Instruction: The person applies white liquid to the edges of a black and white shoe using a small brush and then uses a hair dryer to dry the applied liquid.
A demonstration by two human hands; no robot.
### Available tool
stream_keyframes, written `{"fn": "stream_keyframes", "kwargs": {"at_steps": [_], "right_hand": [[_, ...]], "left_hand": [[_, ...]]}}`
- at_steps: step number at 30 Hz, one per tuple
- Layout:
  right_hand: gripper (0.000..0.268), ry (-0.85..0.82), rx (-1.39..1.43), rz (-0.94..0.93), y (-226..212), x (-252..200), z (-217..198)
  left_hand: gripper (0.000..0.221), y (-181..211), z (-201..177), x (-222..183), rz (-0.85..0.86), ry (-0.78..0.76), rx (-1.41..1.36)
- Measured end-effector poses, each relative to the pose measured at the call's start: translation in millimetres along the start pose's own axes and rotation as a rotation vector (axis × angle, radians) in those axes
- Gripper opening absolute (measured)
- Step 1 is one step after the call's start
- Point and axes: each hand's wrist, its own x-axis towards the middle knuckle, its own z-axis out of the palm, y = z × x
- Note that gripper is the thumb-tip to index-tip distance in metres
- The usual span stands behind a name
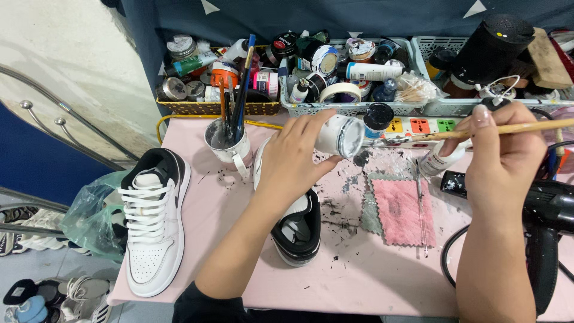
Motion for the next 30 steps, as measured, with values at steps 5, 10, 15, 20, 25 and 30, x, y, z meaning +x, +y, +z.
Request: {"fn": "stream_keyframes", "kwargs": {"at_steps": [5, 10, 15, 20, 25, 30], "right_hand": [[0.016, -0.112, -0.154, -0.239, -18, -1, 7], [0.016, -0.304, -0.390, -0.483, -28, -5, 6], [0.010, -0.199, -0.128, -0.256, -22, -8, -12], [0.008, -0.033, 0.029, -0.133, -3, -13, -45], [0.026, -0.052, -0.170, -0.183, 8, -17, -78], [0.030, -0.070, -0.172, -0.225, -4, -18, -91]], "left_hand": [[0.080, 0, -4, 2, 0.038, -0.019, -0.196], [0.078, 0, -3, 3, 0.057, -0.021, -0.222], [0.072, -10, 4, 6, -0.034, -0.016, -0.196], [0.072, -27, 18, 8, -0.094, -0.161, -0.120], [0.072, -37, 40, -2, -0.120, -0.325, -0.107], [0.078, -56, 79, 3, -0.007, -0.428, -0.138]]}}
